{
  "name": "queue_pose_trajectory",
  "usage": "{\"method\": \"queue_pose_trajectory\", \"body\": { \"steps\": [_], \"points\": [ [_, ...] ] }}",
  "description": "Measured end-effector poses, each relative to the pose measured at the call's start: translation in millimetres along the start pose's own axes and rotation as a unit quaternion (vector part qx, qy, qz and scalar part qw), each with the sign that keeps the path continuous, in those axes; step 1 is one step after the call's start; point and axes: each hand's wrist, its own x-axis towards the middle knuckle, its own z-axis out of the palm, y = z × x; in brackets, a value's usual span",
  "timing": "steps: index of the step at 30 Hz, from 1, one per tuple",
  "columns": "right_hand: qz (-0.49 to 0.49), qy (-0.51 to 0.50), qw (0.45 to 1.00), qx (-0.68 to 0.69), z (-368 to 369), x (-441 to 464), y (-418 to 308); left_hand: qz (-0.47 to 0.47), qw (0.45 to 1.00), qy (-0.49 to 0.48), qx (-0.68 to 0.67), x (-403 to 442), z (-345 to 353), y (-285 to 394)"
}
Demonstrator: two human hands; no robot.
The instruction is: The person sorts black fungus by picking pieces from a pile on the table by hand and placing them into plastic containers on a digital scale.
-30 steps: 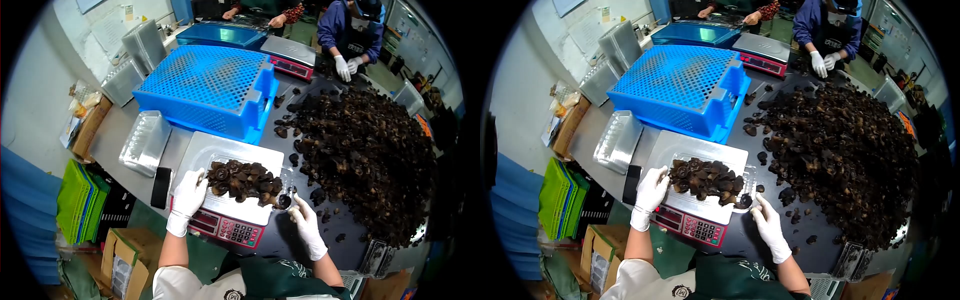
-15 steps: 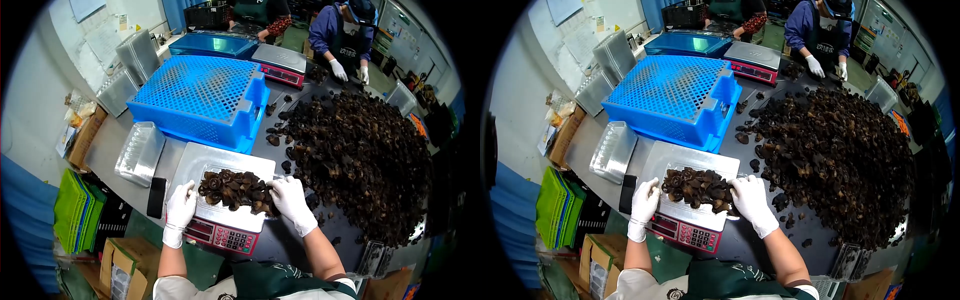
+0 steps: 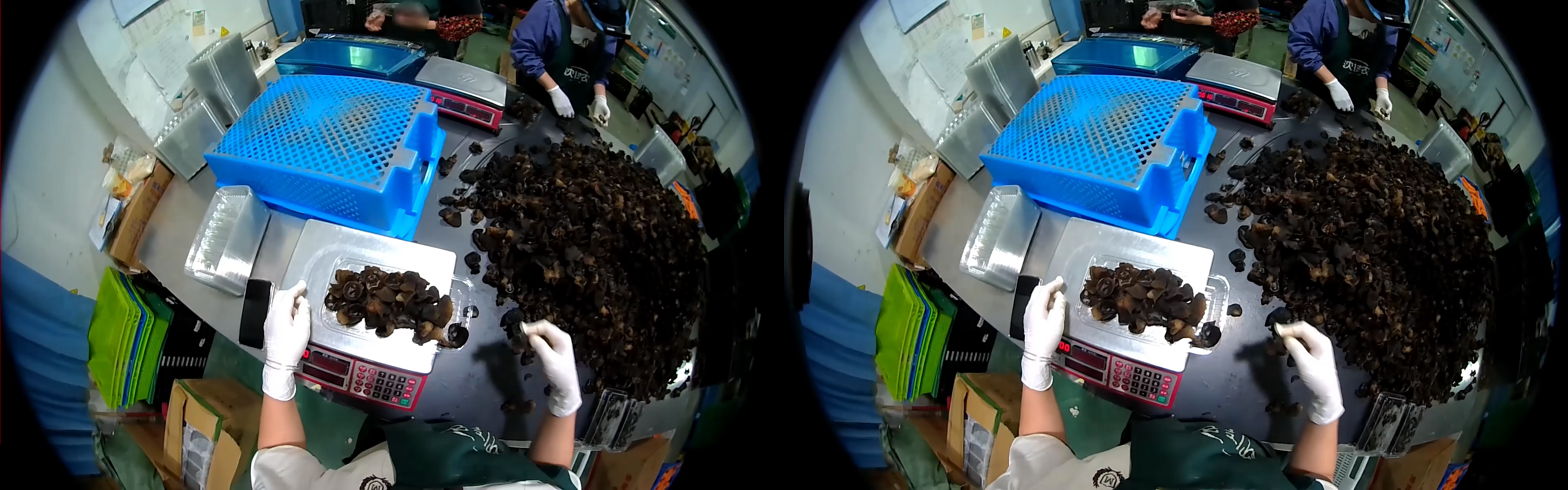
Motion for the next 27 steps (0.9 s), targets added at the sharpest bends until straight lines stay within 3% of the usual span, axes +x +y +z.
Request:
{"method": "queue_pose_trajectory", "body": {
  "steps": [3, 5, 7, 10, 12, 15, 17, 19, 20, 25, 27],
  "points": [
    [0.079, -0.059, 0.983, -0.153, -34, -29, 38, 0.016, 0.999, 0.036, 0.015, 1, -2, -8],
    [-0.009, 0.025, 0.959, -0.282, -28, -41, 50, 0.034, 0.998, 0.054, 0.024, 2, -4, -9],
    [0.024, 0.041, 0.986, -0.162, -12, -42, 51, 0.026, 0.999, 0.039, 0.011, 4, -4, -1],
    [0.064, -0.013, 0.997, -0.048, 26, -30, 34, 0.033, 0.998, -0.023, 0.038, 3, 4, 0],
    [0.078, -0.059, 0.995, 0.036, 49, -17, 33, 0.024, 0.993, -0.093, 0.074, 0, 9, 1],
    [0.1, -0.104, 0.976, 0.165, 81, 5, 39, 0.061, 0.994, -0.084, 0.036, -1, 19, -4],
    [0.107, -0.114, 0.972, 0.176, 94, 14, 35, 0.063, 0.994, -0.088, -0.008, 1, 25, -12],
    [0.08, -0.093, 0.977, 0.175, 101, 26, 35, -0.146, 0.95, -0.149, -0.231, 4, 28, -17],
    [0.068, -0.08, 0.981, 0.164, 102, 33, 34, -0.162, 0.932, -0.152, -0.287, 8, 31, -23],
    [0.022, -0.046, 0.988, 0.149, 103, 84, -21, -0.153, 0.915, -0.067, -0.367, 50, 35, -17],
    [-0.039, -0.045, 0.992, 0.112, 104, 123, -16, -0.125, 0.917, -0.051, -0.376, 78, 38, -23]
  ]
}}
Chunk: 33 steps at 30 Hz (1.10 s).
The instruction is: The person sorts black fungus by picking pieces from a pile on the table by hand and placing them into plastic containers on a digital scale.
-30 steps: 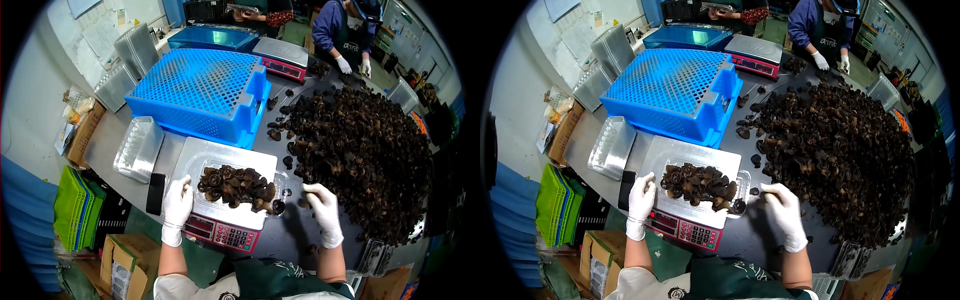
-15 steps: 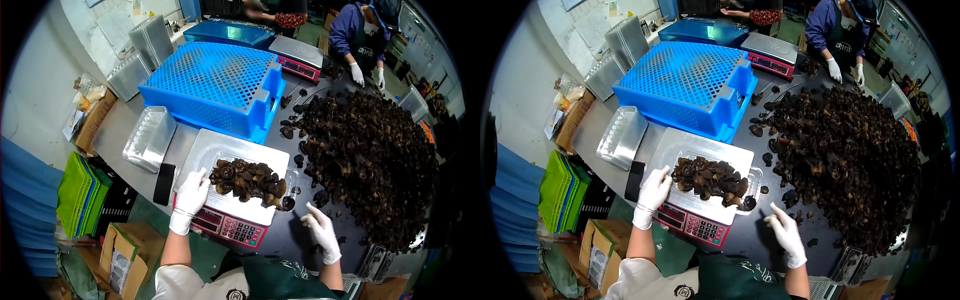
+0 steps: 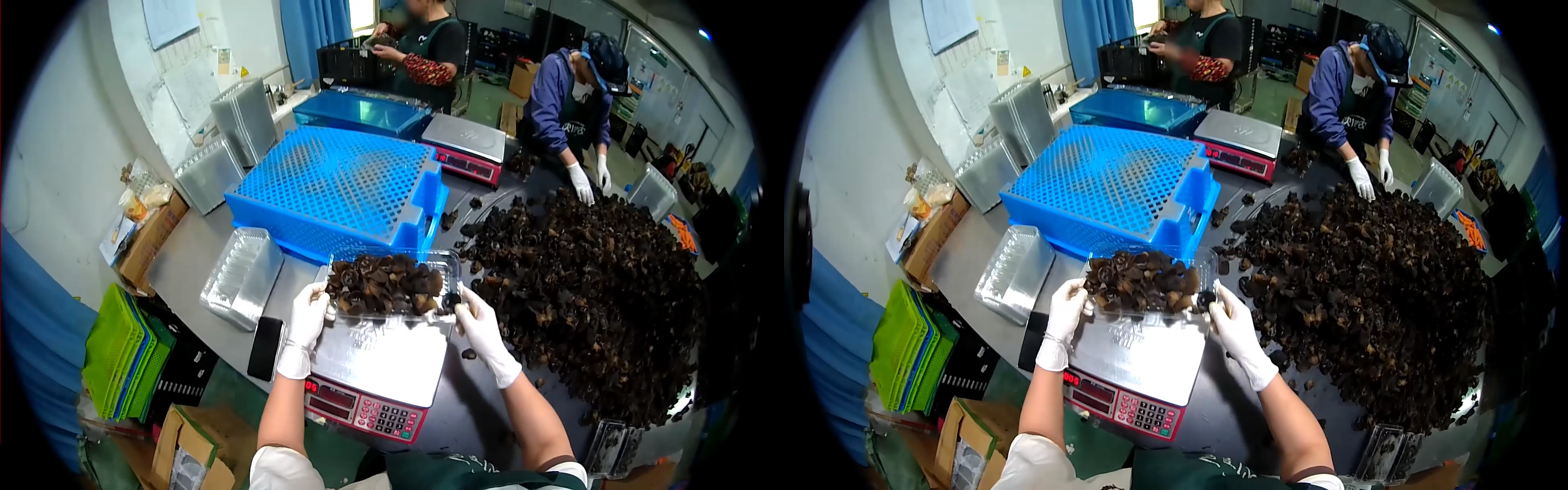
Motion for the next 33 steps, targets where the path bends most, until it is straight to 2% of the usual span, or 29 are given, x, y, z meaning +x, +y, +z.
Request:
{"method": "queue_pose_trajectory", "body": {
  "steps": [3, 6, 10, 14, 15, 16, 18, 19, 20, 23, 24, 25, 26, 27, 28, 30, 31, 32, 33],
  "points": [
    [-0.032, 0.023, 0.998, 0.049, 6, 43, -8, 0.027, 0.999, 0.029, -0.015, 37, 2, 3],
    [-0.043, -0.001, 0.995, 0.091, 7, 77, -6, 0.051, 0.997, 0.056, 0.013, 77, -3, -4],
    [-0.022, 0.008, 0.992, 0.12, 11, 78, -20, 0.051, 0.994, 0.098, -0.007, 119, -2, -5],
    [0.003, -0.028, 0.992, 0.125, -3, 58, -11, 0.038, 0.986, 0.16, -0.041, 157, -1, 2],
    [0.003, -0.03, 0.99, 0.137, -7, 53, -4, 0.012, 0.984, 0.163, -0.067, 166, -1, 5],
    [0.004, -0.03, 0.988, 0.15, -11, 47, 1, 0.015, 0.984, 0.162, -0.068, 182, -3, -7],
    [0.006, -0.03, 0.988, 0.153, -21, 35, 4, 0.046, 0.976, 0.14, -0.158, 203, -4, -14],
    [0.01, -0.023, 0.988, 0.15, -26, 28, 5, 0.059, 0.989, 0.125, -0.041, 203, -3, -13],
    [0.015, -0.014, 0.989, 0.147, -31, 20, 5, 0.06, 0.99, 0.121, -0.039, 201, -3, -12],
    [0.027, 0.008, 0.988, 0.154, -52, -10, 12, 0.216, 0.965, 0.144, 0.033, 179, -6, -5],
    [0.03, 0.021, 0.987, 0.157, -59, -23, 15, 0.234, 0.929, 0.171, 0.228, 149, -10, 20],
    [0.039, 0.035, 0.989, 0.14, -69, -36, 21, 0.283, 0.877, 0.186, 0.341, 145, -25, 15],
    [0.048, 0.048, 0.99, 0.123, -79, -50, 29, 0.29, 0.875, 0.184, 0.343, 138, -38, 11],
    [0.037, 0.069, 0.989, 0.122, -88, -66, 36, 0.273, 0.867, 0.198, 0.366, 130, -52, 8],
    [0.041, 0.084, 0.991, 0.094, -98, -83, 40, 0.278, 0.813, 0.222, 0.461, 125, -70, 1],
    [0.048, 0.148, 0.983, 0.101, -117, -117, 48, 0.166, 0.744, 0.251, 0.597, 96, -90, 14],
    [0.037, 0.179, 0.978, 0.1, -129, -131, 56, 0.105, 0.722, 0.232, 0.643, 87, -102, 16],
    [0.032, 0.215, 0.971, 0.098, -139, -149, 64, 0.117, 0.682, 0.261, 0.673, 86, -122, -5],
    [0.005, 0.253, 0.965, 0.07, -145, -162, 68, 0.122, 0.701, 0.236, 0.661, 91, -150, -28]
  ]
}}
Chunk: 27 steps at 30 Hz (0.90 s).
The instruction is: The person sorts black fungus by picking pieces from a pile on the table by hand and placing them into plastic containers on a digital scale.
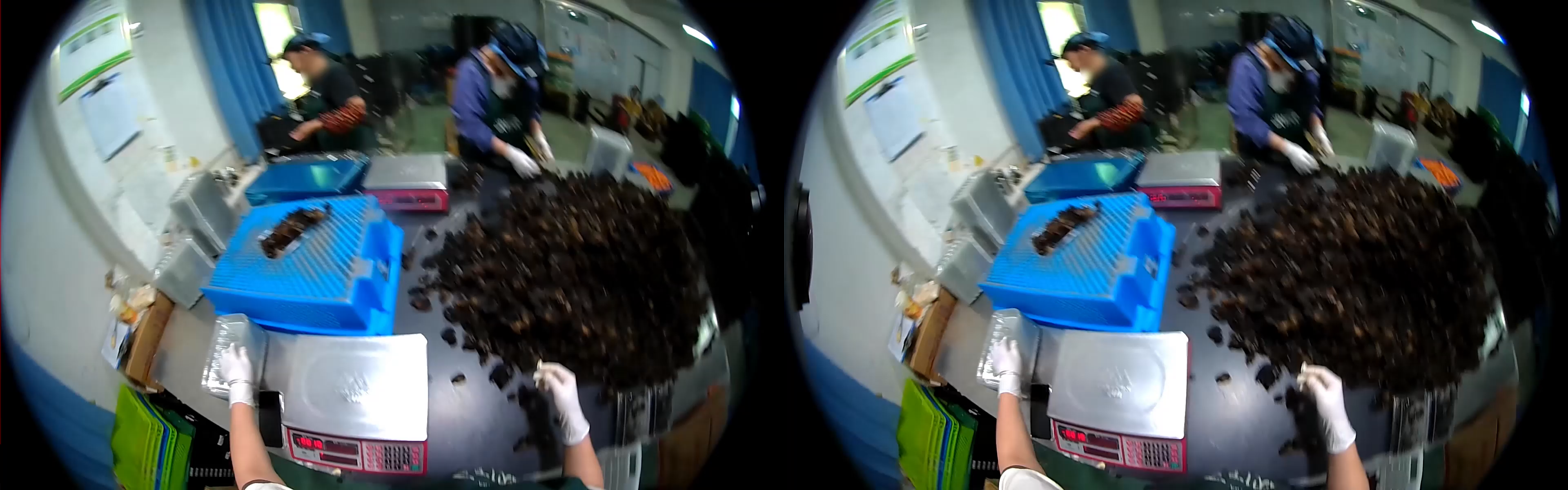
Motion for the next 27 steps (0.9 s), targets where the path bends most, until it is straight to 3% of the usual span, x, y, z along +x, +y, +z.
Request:
{"method": "queue_pose_trajectory", "body": {
  "steps": [1, 2, 4, 5, 6, 7, 9, 10, 13, 15, 17, 18, 19, 21, 23, 24, 26, 27],
  "points": [
    [-0.035, 0.026, 0.995, -0.084, -15, -8, 1, 0.006, 0.99, -0.002, -0.138, -7, 7, -18],
    [-0.019, 0.064, 0.994, -0.085, -23, -19, -1, -0.084, 0.982, -0.095, -0.137, -8, -21, -4],
    [0.046, 0.105, 0.993, -0.034, -50, -39, 12, -0.059, 0.983, -0.028, -0.173, 0, 26, -48],
    [0.05, 0.12, 0.991, -0.04, -60, -48, 15, -0.053, 0.975, -0.045, -0.209, 3, 8, -37],
    [0.063, 0.148, 0.986, -0.037, -67, -58, 20, -0.027, 0.966, -0.071, -0.248, 23, 37, -75],
    [0.055, 0.151, 0.985, -0.058, -75, -67, 23, -0.054, 0.973, -0.055, -0.218, 29, 35, -75],
    [0.07, 0.173, 0.981, -0.059, -84, -84, 25, -0.14, 0.93, -0.18, -0.289, 51, 35, -90],
    [0.063, 0.176, 0.979, -0.08, -86, -91, 29, -0.141, 0.938, -0.167, -0.268, 51, 31, -91],
    [0.046, 0.164, 0.968, -0.184, -75, -108, 41, -0.103, 0.985, 0.047, -0.131, 45, 21, -72],
    [-0.109, 0.128, 0.887, -0.429, -64, -116, 41, -0.043, 0.969, 0.216, -0.109, 35, 2, -43],
    [-0.131, 0.131, 0.841, -0.509, -53, -115, 34, 0.053, 0.942, 0.281, -0.177, 12, -30, 3],
    [-0.145, 0.12, 0.825, -0.534, -51, -112, 36, 0.086, 0.941, 0.231, -0.233, -10, -56, 36],
    [-0.159, 0.107, 0.808, -0.557, -51, -108, 40, 0.18, 0.916, 0.22, -0.284, -31, -72, 60],
    [-0.184, 0.048, 0.835, -0.516, -60, -100, 63, 0.268, 0.913, 0.148, -0.269, -76, -94, 88],
    [-0.173, 0.055, 0.855, -0.487, -60, -93, 58, 0.398, 0.855, 0.053, -0.329, -113, -91, 96],
    [-0.154, 0.072, 0.863, -0.475, -62, -92, 63, 0.397, 0.855, 0.052, -0.329, -130, -101, 104],
    [-0.137, 0.089, 0.871, -0.463, -65, -91, 62, 0.474, 0.851, -0.09, -0.209, -153, -120, 120],
    [-0.092, 0.076, 0.904, -0.41, -63, -92, 55, 0.461, 0.853, -0.137, -0.2, -157, -124, 120]
  ]
}}
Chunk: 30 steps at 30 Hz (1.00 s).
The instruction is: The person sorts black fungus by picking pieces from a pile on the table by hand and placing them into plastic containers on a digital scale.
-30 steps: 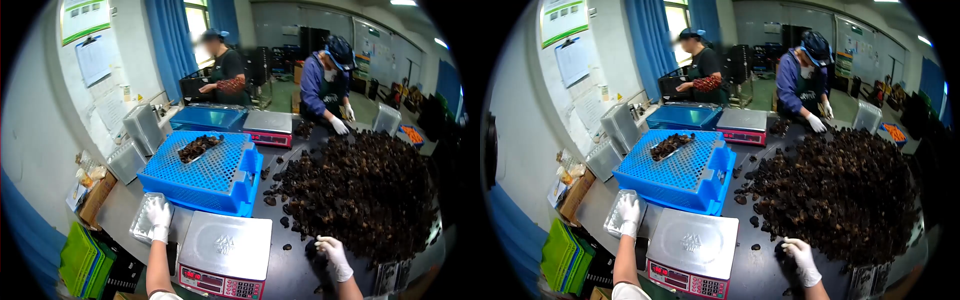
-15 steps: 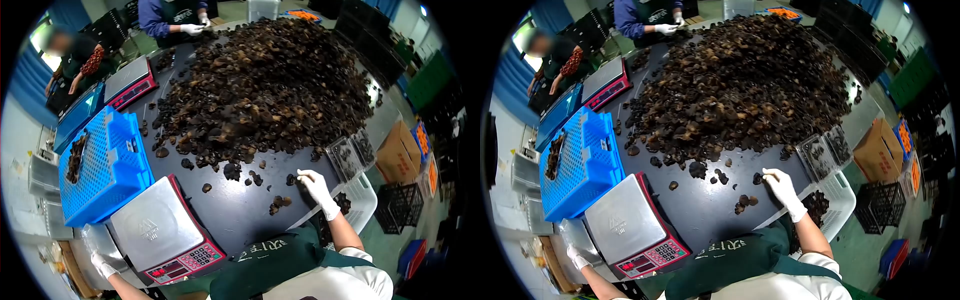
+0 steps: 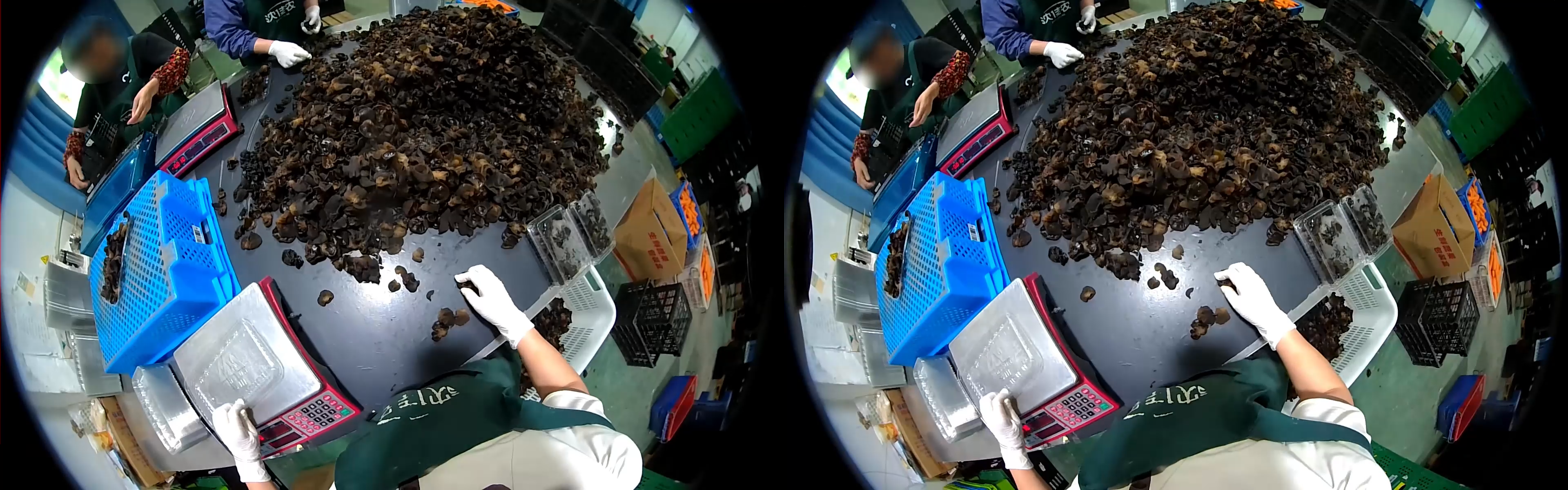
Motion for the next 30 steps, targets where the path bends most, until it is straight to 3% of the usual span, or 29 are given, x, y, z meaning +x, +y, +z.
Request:
{"method": "queue_pose_trajectory", "body": {
  "steps": [1, 3, 6, 8, 10, 12, 14, 16, 20, 22, 23, 24, 26, 27, 29, 30],
  "points": [
    [0.042, -0.028, 0.997, 0.06, -4, 0, -4, -0.011, 1.0, 0.004, -0.008, -2, -4, 5],
    [0.005, -0.056, 0.998, 0.011, -6, -5, -6, -0.023, 1.0, 0.008, -0.014, -2, -10, 25],
    [-0.019, -0.111, 0.992, -0.053, -9, -13, -14, -0.055, 0.982, 0.114, -0.142, 0, -6, 55],
    [-0.054, -0.088, 0.99, -0.1, -4, -17, -22, 0.011, 0.983, 0.097, -0.153, 27, -3, 100],
    [-0.071, -0.108, 0.986, -0.107, -5, -17, -38, 0.004, 0.973, 0.073, -0.218, 56, 17, 152],
    [-0.081, -0.12, 0.985, -0.096, 1, -18, -44, 0.058, 0.955, 0.033, -0.29, 89, 47, 188],
    [-0.085, -0.132, 0.982, -0.106, 12, -22, -33, 0.081, 0.933, -0.048, -0.348, 115, 88, 215],
    [-0.042, -0.131, 0.99, -0.042, 16, -22, -20, 0.055, 0.915, -0.146, -0.373, 136, 119, 242],
    [0.083, 0.019, 0.982, 0.168, -2, -25, -22, 0.095, 0.955, -0.075, -0.272, 148, 174, 267],
    [0.233, -0.008, 0.889, 0.394, -1, -32, 4, 0.124, 0.954, -0.087, -0.259, 148, 191, 264],
    [0.295, 0.029, 0.762, 0.576, 4, -36, 14, 0.124, 0.938, -0.111, -0.305, 146, 194, 261],
    [0.309, 0.047, 0.71, 0.631, -5, -36, 7, 0.098, 0.92, -0.127, -0.358, 145, 183, 266],
    [0.297, 0.034, 0.679, 0.671, -17, -32, -2, 0.078, 0.908, -0.065, -0.407, 138, 176, 271],
    [0.296, 0.034, 0.678, 0.672, -15, -32, -1, 0.059, 0.911, -0.055, -0.404, 140, 162, 271],
    [0.258, -0.033, 0.772, 0.581, -10, -32, 2, 0.027, 0.928, -0.001, -0.371, 148, 159, 257],
    [0.221, -0.042, 0.788, 0.573, -8, -30, -6, 0.016, 0.937, 0.034, -0.348, 155, 163, 248]
  ]
}}
